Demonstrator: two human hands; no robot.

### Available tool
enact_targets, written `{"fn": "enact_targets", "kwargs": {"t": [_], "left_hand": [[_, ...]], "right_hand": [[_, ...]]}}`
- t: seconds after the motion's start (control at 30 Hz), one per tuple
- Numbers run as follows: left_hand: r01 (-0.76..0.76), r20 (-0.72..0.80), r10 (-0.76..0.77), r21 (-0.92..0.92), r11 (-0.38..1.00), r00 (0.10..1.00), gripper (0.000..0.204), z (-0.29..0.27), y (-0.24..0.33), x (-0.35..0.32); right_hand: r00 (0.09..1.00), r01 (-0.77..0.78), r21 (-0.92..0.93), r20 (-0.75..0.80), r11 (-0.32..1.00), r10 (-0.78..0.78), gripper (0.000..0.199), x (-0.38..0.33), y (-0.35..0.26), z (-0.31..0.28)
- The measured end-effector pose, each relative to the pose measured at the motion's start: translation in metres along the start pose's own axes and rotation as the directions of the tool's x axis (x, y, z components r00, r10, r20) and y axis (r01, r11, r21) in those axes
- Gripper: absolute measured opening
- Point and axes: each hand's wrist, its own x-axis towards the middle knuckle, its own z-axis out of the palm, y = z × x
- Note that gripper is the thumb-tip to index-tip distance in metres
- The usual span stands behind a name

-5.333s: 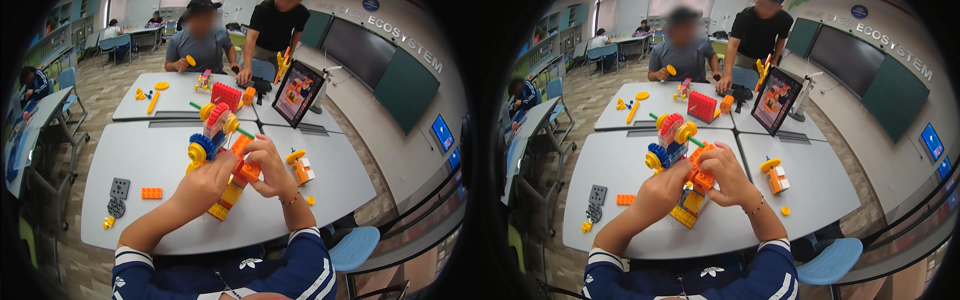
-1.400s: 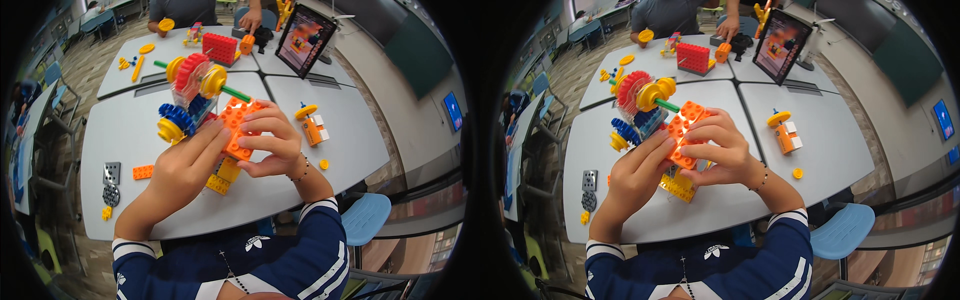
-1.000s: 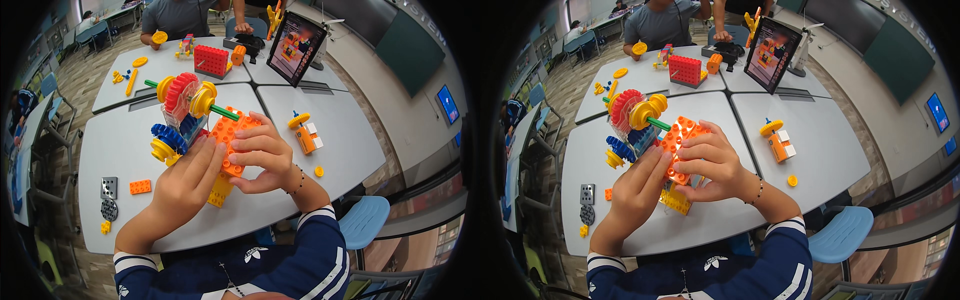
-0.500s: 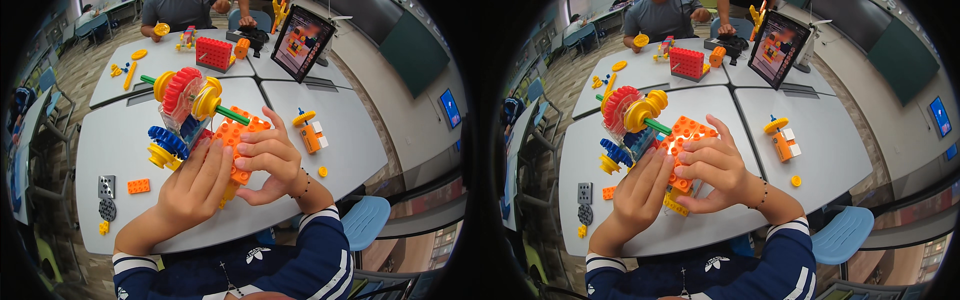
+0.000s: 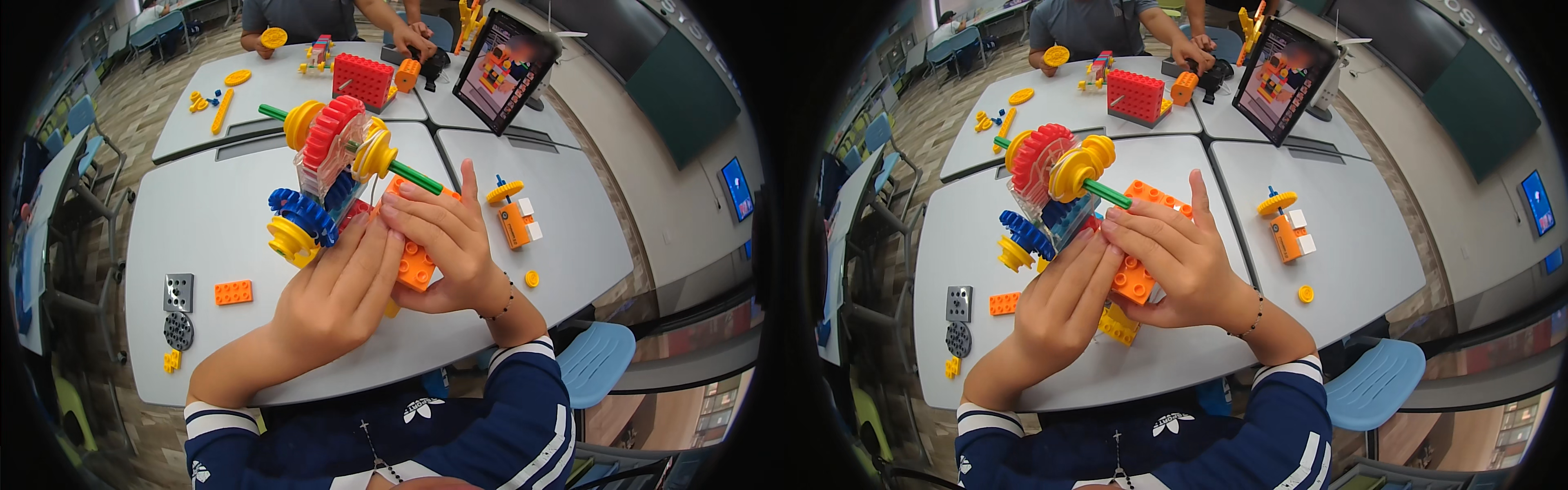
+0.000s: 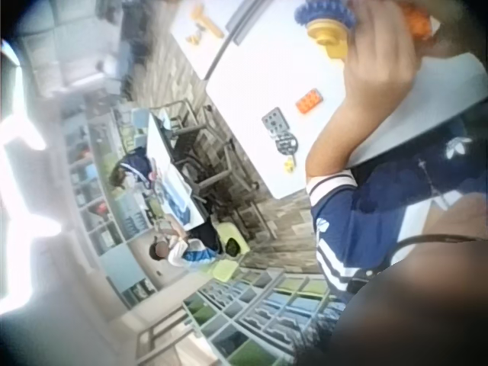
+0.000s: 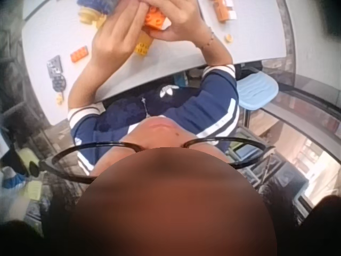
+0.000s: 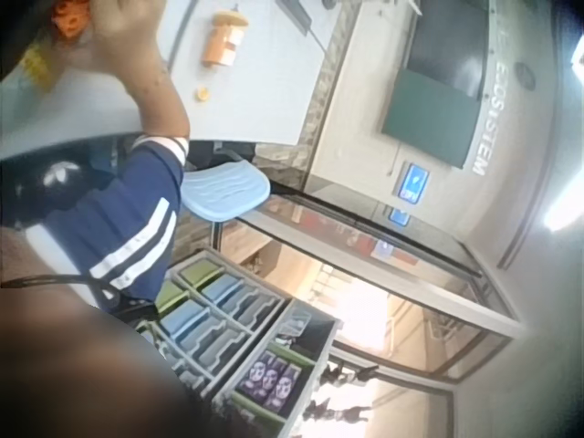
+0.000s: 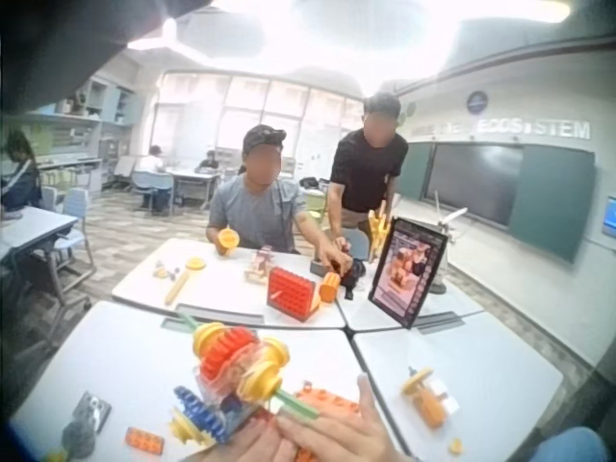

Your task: The person assembles a colorful plastic gear and block structure on a table. They connect gears, rods, and plates, occasionally referencing a tablet for guidance, and repeatedly adjust and test the assembled mechanism.

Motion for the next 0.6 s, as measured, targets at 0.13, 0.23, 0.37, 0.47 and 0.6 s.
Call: {"fn": "enact_targets", "kwargs": {"t": [0.13,0.23,0.37,0.47,0.6], "left_hand": [[0.082,0.061,-0.075,-0.114,0.990,0.995,0.045,-0.008,0.001,-0.002],[0.161,0.101,-0.142,-0.216,0.963,0.985,0.052,-0.013,-0.001,-0.003],[0.273,0.191,-0.224,-0.293,0.916,0.956,0.054,-0.031,-0.002,-0.003],[0.338,0.209,-0.289,-0.264,0.903,0.934,0.046,-0.054,-0.001,-0.003],[0.292,0.144,-0.260,-0.297,0.909,0.955,0.047,-0.064,0.000,0.001]], "right_hand": [[0.999,-0.013,-0.054,0.042,0.998,0.015,0.068,-0.002,-0.004,-0.003],[0.995,-0.040,-0.071,0.089,0.997,0.046,0.074,-0.002,-0.012,-0.009],[0.982,-0.073,-0.041,0.174,0.996,0.080,0.077,-0.003,-0.024,-0.029],[0.968,-0.117,0.060,0.231,0.991,0.101,0.071,-0.003,-0.021,-0.048],[0.982,-0.100,0.136,0.173,0.986,0.076,0.062,-0.003,-0.003,-0.057]]}}
